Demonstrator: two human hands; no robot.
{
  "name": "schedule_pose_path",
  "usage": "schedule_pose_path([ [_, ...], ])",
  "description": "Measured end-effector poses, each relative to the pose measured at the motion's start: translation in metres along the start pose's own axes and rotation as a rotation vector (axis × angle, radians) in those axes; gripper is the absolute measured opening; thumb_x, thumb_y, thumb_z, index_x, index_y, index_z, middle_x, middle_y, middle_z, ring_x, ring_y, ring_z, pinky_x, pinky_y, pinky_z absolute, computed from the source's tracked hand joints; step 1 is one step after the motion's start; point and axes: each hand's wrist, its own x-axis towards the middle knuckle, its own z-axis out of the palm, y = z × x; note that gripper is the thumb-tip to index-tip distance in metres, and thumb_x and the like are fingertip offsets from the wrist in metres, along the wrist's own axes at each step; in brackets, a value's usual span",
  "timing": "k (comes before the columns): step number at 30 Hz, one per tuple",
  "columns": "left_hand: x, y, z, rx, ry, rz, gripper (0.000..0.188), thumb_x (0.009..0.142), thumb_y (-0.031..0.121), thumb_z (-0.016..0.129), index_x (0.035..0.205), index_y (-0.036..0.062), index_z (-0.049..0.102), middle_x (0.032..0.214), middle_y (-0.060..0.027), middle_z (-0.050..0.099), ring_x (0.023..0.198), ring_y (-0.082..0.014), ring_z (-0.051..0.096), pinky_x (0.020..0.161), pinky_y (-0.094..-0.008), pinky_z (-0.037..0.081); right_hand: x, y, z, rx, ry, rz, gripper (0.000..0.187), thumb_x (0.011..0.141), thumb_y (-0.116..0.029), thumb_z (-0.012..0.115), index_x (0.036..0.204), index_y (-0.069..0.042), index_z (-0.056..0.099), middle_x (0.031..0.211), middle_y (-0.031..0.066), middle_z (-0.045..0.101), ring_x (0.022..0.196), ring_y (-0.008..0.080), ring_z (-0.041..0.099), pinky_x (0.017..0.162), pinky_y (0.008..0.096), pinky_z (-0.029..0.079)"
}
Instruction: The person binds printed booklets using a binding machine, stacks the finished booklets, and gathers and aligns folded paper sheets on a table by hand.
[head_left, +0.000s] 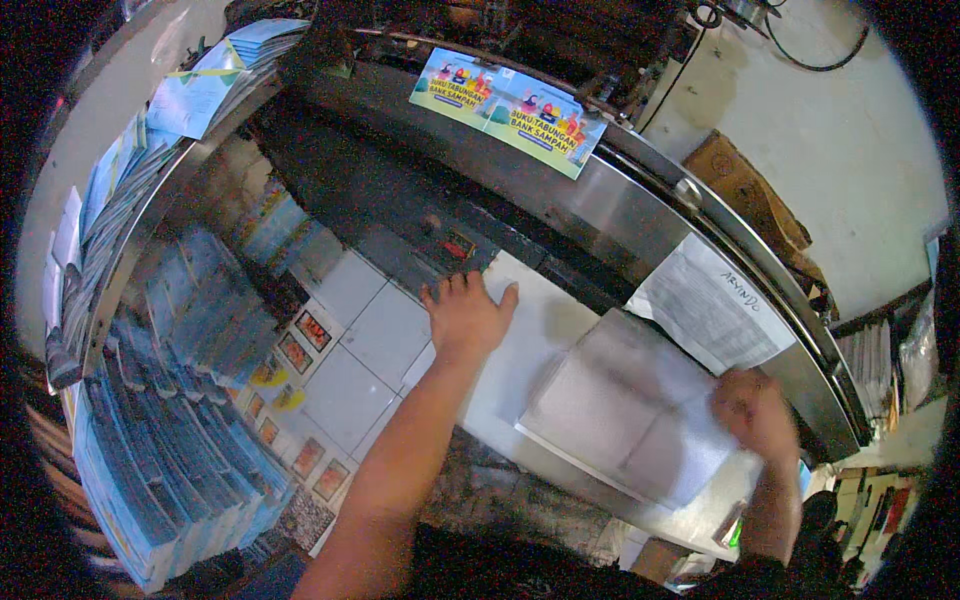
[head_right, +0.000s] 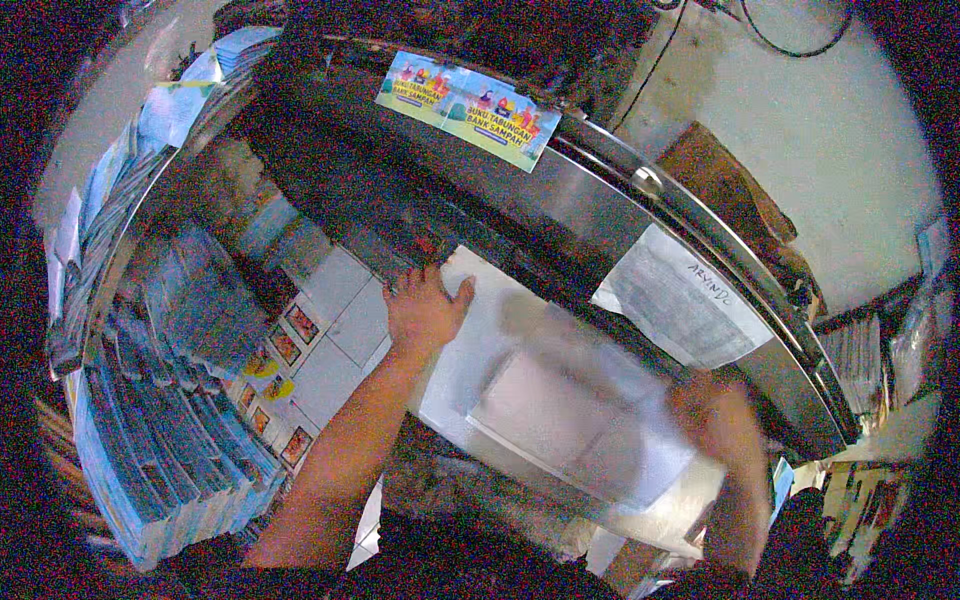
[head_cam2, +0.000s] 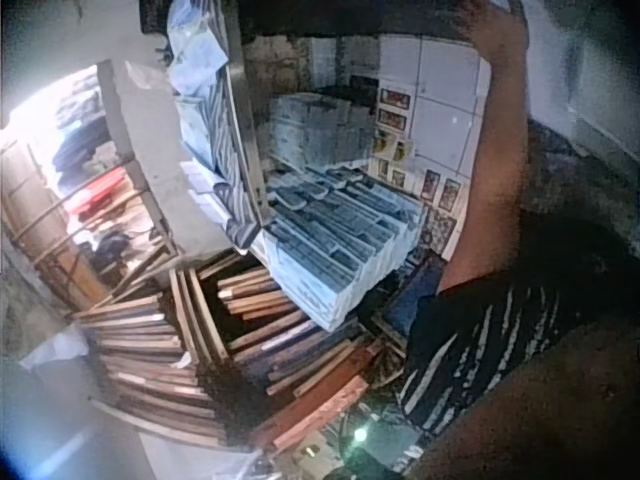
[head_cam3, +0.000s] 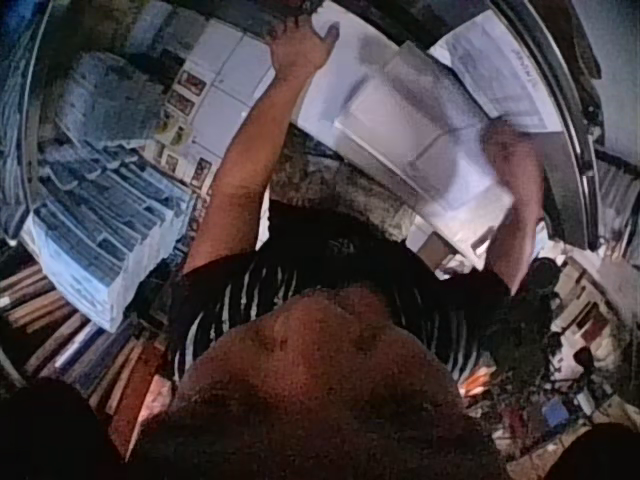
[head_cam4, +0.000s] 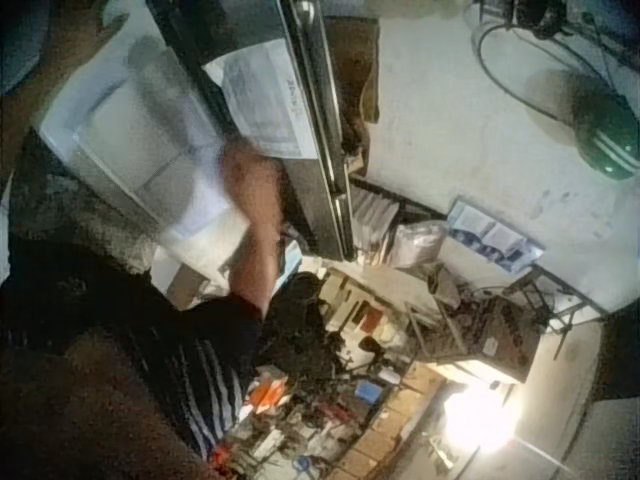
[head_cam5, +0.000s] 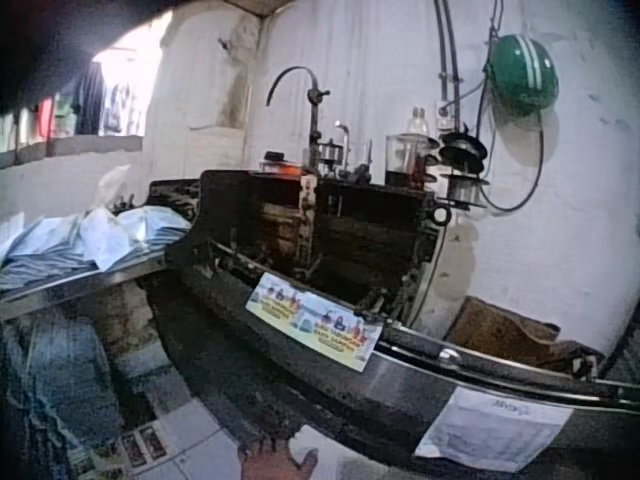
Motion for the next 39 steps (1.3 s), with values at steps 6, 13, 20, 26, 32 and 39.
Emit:
schedule_pose_path([
  [6,-0.001,-0.002,-0.01,0.035,-0.03,-0.015,0.064,0.087,0.057,0.047,0.115,0.0005,0.057,0.118,-0.0216,0.059,0.119,-0.0359,0.05,0.107,-0.0599,0.025,0.076,0.026,-0.08,-0.523,0.839,-0.054,0.034,0.082,0.003,0.059,0.114,-0.006,0.065,0.115,0.0142,0.06,0.099,0.0318,0.059,0.089,0.038,0.048],
  [13,0.0,0.001,-0.007,0.029,0.036,-0.011,0.066,0.086,0.059,0.048,0.117,0.0013,0.056,0.118,-0.0228,0.058,0.118,-0.0377,0.051,0.106,-0.0592,0.028,0.091,0.062,0.025,-0.373,0.404,-0.056,0.042,0.073,0.0,0.063,0.113,-0.011,0.064,0.111,0.0153,0.061,0.1,0.0343,0.059,0.085,0.0437,0.049],
  [20,-0.004,-0.003,-0.003,0.102,0.031,-0.044,0.061,0.087,0.057,0.048,0.109,0.0016,0.06,0.112,-0.0206,0.061,0.114,-0.0349,0.054,0.105,-0.0588,0.029,-0.011,-0.049,0.086,0.026,-0.405,0.01,0.078,0.068,-0.049,0.077,0.131,-0.009,0.054,0.122,0.0184,0.054,0.112,0.0355,0.052,0.097,0.0449,0.044],
  [26,0.001,0.0,-0.002,0.061,0.045,-0.006,0.063,0.086,0.058,0.047,0.112,0.0009,0.059,0.112,-0.0213,0.061,0.114,-0.0355,0.054,0.105,-0.0582,0.029,-0.041,-0.048,0.108,-0.084,-0.224,-0.138,0.082,0.068,-0.047,0.079,0.136,-0.012,0.048,0.121,0.0197,0.051,0.111,0.0378,0.05,0.097,0.0442,0.043],
  [32,-0.001,-0.006,-0.005,0.039,0.052,-0.017,0.063,0.086,0.057,0.048,0.111,-0.0007,0.059,0.112,-0.0221,0.061,0.114,-0.0375,0.052,0.105,-0.059,0.028,-0.022,-0.044,0.069,0.247,-0.475,-0.034,0.055,0.07,-0.024,0.078,0.12,-0.01,0.061,0.109,0.0159,0.059,0.099,0.0333,0.058,0.086,0.0408,0.049],
  [39,-0.002,-0.003,-0.01,0.007,0.057,-0.01,0.061,0.086,0.056,0.049,0.11,0.0006,0.059,0.112,-0.0216,0.061,0.114,-0.0374,0.053,0.104,-0.0591,0.03,0.032,0.022,-0.042,-0.154,0.502,0.071,0.012,0.085,-0.008,0.059,0.094,-0.001,0.061,0.099,0.0182,0.062,0.092,0.035,0.061,0.081,0.037,0.048],
])
